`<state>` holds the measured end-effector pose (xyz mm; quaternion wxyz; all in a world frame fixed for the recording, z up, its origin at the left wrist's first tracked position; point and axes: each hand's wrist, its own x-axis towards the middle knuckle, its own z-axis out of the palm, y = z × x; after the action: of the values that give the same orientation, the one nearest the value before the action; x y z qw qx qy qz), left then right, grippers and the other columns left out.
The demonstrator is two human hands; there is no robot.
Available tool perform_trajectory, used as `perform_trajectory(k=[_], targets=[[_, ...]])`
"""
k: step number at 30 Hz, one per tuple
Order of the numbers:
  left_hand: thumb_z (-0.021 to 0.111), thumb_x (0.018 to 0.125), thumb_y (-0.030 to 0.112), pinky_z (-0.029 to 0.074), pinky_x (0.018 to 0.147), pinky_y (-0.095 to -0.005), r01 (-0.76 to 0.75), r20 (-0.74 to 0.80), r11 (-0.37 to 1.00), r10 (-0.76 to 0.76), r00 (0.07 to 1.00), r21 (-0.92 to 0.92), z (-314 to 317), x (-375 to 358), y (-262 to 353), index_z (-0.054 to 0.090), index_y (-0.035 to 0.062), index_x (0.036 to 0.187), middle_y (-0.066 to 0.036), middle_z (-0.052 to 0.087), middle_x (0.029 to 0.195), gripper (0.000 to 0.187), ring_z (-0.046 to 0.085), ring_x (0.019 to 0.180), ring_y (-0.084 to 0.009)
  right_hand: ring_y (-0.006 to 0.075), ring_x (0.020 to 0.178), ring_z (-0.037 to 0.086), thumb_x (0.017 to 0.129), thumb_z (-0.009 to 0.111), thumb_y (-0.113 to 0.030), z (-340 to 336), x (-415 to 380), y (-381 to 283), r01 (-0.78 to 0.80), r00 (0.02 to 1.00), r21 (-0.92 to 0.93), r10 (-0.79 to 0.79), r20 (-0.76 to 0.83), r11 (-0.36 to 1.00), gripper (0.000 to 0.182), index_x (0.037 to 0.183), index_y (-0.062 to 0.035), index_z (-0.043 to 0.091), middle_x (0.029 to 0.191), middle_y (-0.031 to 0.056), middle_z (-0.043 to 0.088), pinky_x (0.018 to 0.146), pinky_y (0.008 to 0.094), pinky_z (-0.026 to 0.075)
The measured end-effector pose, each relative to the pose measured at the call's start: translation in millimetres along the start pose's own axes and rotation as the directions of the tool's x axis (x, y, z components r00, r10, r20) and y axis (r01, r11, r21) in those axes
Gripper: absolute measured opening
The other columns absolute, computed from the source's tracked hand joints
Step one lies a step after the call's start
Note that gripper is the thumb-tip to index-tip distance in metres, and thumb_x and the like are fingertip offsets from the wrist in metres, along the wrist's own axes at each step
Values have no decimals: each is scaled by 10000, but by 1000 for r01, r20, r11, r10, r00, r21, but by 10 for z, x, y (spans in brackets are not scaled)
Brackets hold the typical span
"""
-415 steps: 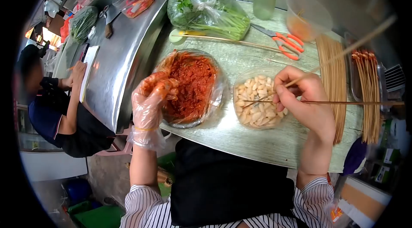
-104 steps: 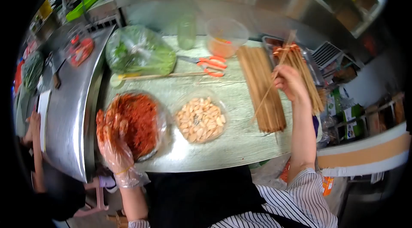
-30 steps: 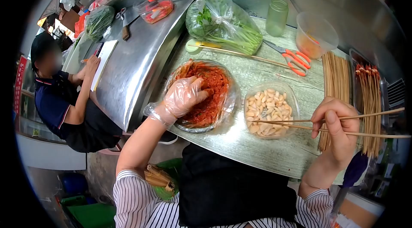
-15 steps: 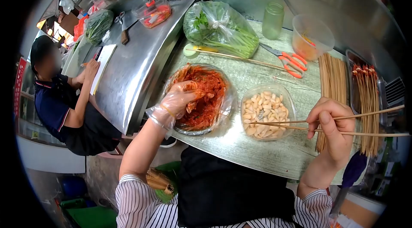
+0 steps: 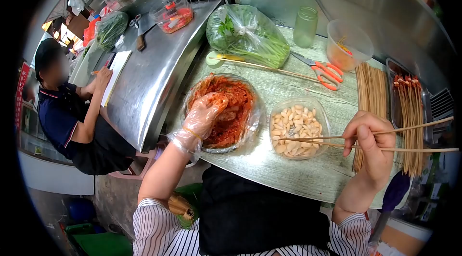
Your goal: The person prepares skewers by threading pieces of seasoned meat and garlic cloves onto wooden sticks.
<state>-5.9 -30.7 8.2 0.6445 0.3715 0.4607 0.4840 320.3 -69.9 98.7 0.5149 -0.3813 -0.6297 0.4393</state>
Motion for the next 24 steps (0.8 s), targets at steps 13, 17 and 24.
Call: perform_trajectory(k=[13, 17, 24], targets=[[583, 825, 16, 458, 898, -301, -94, -36, 996, 94, 995, 9, 107, -44, 89, 446, -12, 1241, -88, 558, 1153, 438, 552, 1032, -172, 139, 502, 537, 959, 392, -281, -38, 286, 470, -105, 985, 357, 146, -92, 928, 357, 885, 19, 570, 713, 90, 556, 476, 226, 456], [576, 772, -66, 464, 888, -304, -193, 35, 974, 190, 981, 116, 325, -156, 182, 481, -6, 1221, -83, 583, 1108, 463, 570, 994, -162, 141, 530, 552, 951, 414, -297, 123, 395, 835, -214, 958, 510, 281, -58, 833, 342, 926, 10, 563, 800, 91, 564, 500, 229, 478], [557, 767, -90, 432, 915, -289, -185, 111, 980, 176, 978, 77, 436, -219, 203, 464, 3, 1262, -60, 573, 1122, 512, 547, 1019, -152, 161, 577, 577, 947, 424, -330, 286, 409, 1093, -351, 906, 697, 414, 85, 626, 350, 878, -19, 568, 743, 99, 592, 517, 249, 488]])
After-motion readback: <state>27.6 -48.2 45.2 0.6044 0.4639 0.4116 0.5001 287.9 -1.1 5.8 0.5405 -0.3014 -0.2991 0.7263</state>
